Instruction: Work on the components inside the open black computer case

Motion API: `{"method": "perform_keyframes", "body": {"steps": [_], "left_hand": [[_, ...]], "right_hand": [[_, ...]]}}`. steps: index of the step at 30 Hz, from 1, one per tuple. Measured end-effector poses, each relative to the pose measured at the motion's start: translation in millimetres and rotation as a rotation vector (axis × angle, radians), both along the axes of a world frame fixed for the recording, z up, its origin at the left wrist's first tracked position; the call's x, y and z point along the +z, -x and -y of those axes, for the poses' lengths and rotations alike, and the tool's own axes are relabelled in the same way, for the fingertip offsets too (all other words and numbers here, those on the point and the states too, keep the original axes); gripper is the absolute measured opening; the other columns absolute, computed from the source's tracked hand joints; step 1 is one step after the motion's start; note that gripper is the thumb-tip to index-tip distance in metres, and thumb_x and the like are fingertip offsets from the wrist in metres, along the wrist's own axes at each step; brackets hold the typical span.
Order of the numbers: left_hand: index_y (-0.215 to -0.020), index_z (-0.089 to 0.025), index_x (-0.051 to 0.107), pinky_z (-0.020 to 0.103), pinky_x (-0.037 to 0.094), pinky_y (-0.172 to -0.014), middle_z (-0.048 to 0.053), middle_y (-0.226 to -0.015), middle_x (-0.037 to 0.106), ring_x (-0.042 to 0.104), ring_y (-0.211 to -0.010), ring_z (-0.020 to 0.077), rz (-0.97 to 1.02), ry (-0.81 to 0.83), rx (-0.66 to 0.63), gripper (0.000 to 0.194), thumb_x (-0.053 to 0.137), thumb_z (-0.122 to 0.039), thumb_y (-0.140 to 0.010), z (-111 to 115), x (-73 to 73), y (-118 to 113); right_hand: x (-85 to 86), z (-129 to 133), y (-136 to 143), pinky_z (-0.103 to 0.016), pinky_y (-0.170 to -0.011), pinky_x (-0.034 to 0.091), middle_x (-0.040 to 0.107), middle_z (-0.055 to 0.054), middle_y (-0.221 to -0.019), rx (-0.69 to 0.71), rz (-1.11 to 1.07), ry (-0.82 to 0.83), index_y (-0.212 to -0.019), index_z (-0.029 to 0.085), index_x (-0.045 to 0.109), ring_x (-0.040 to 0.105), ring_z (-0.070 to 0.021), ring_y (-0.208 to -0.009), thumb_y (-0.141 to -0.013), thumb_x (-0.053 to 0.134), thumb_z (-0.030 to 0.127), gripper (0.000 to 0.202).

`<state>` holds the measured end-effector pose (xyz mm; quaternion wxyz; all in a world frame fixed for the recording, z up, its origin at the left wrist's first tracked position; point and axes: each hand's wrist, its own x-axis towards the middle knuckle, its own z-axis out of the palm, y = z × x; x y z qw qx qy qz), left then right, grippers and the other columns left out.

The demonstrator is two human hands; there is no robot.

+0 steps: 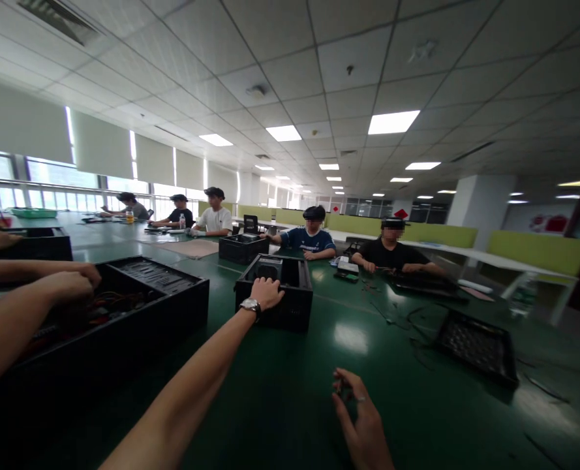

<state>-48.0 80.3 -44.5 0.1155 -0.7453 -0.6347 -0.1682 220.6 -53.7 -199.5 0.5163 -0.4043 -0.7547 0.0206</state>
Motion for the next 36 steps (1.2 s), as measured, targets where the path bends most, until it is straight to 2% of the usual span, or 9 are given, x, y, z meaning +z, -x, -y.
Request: {"method": "perform_keyframes", "body": {"steps": [4,7,9,11,15,21,26,31,36], "left_hand": [[-0.112,-0.017,0.068,0.045,0.046,-0.09,0.015,-0.114,0.069,0.064,-0.105,0.0325,-0.057,0.051,-0.12,0.05,0.042,-0.058,-0.099,92.9,1.1,-7.8],[-0.11,-0.025,0.069,0.034,0.048,-0.07,0.007,-0.098,0.071,0.067,-0.079,0.0233,-0.032,0.269,-0.475,0.056,0.03,-0.064,-0.101,168.8,8.5,-6.4],[-0.106,-0.027,0.071,0.031,0.047,-0.065,0.004,-0.087,0.07,0.066,-0.07,0.0204,-0.012,0.383,-0.622,0.052,0.03,-0.059,-0.103,198.3,19.9,-0.9],[-0.114,-0.027,0.07,0.032,0.049,-0.072,0.004,-0.092,0.069,0.067,-0.08,0.0227,-0.04,0.344,-0.648,0.038,0.044,-0.052,-0.101,204.0,27.4,5.4],[-0.134,-0.025,0.06,0.044,0.05,-0.092,0.013,-0.124,0.062,0.06,-0.114,0.0357,-0.239,0.325,-0.685,0.065,0.079,-0.048,-0.077,178.6,9.9,9.4],[-0.132,-0.029,0.057,0.054,0.045,-0.098,0.014,-0.139,0.055,0.052,-0.124,0.0397,-0.35,0.45,-0.731,0.074,0.086,-0.045,-0.066,162.6,-22.2,1.6],[-0.12,-0.024,0.059,0.048,0.04,-0.102,0.014,-0.129,0.061,0.051,-0.122,0.0343,-0.416,0.461,-0.754,0.052,0.08,-0.038,-0.074,154.0,-15.9,-1.9],[-0.134,-0.015,0.047,0.041,0.047,-0.09,0.017,-0.125,0.061,0.055,-0.113,0.0314,-0.686,0.245,-0.861,0.07,0.08,-0.028,-0.073,156.6,-2.1,6.5],[-0.14,-0.017,0.041,0.035,0.048,-0.088,0.014,-0.133,0.057,0.057,-0.11,0.0281,-0.708,0.069,-0.829,0.08,0.08,-0.021,-0.071,181.5,14.2,32.4]], "right_hand": [[65.0,28.6,-20.7,-0.042,-0.08,0.062,0.071,-0.007,-0.105,-0.1,-0.222,-0.023,-0.127,0.032,0.056,0.072,-0.0267,-0.094,-0.097,0.053,0.048,0.034],[128.1,54.3,-27.6,-0.045,-0.082,0.06,0.071,-0.01,-0.11,-0.061,-0.297,-0.038,-0.127,0.032,0.059,0.071,-0.0298,-0.098,-0.093,0.058,0.051,0.039],[159.7,64.9,-20.3,-0.043,-0.078,0.06,0.072,-0.009,-0.109,0.027,-0.153,0.011,-0.128,0.033,0.06,0.072,-0.0291,-0.092,-0.09,0.063,0.051,0.043],[174.3,68.2,-4.8,-0.043,-0.075,0.059,0.072,-0.008,-0.11,0.143,0.091,0.094,-0.133,0.032,0.059,0.071,-0.0283,-0.087,-0.087,0.066,0.047,0.049],[160.3,63.6,30.7,-0.045,-0.092,0.053,0.07,-0.009,-0.116,0.344,0.603,0.299,-0.127,0.025,0.064,0.067,-0.0301,-0.105,-0.083,0.062,0.022,0.044],[135.3,50.9,55.9,-0.034,-0.074,0.05,0.068,-0.011,-0.101,0.187,0.956,0.363,-0.098,0.019,0.073,0.07,-0.0276,-0.085,-0.067,0.063,-0.003,0.04],[143.5,35.6,62.9,-0.037,-0.074,0.05,0.068,-0.012,-0.093,0.123,1.015,0.422,-0.085,0.017,0.072,0.07,-0.0312,-0.084,-0.066,0.068,-0.003,0.028],[152.2,27.9,71.3,-0.044,-0.079,0.052,0.07,-0.023,-0.102,0.092,1.13,0.492,-0.091,0.009,0.073,0.07,-0.0409,-0.096,-0.069,0.071,0.002,0.024],[138.3,22.0,92.9,-0.034,-0.07,0.053,0.073,-0.017,-0.097,0.144,1.092,0.602,-0.092,0.011,0.073,0.072,-0.0341,-0.087,-0.064,0.08,0.013,0.029]]}}
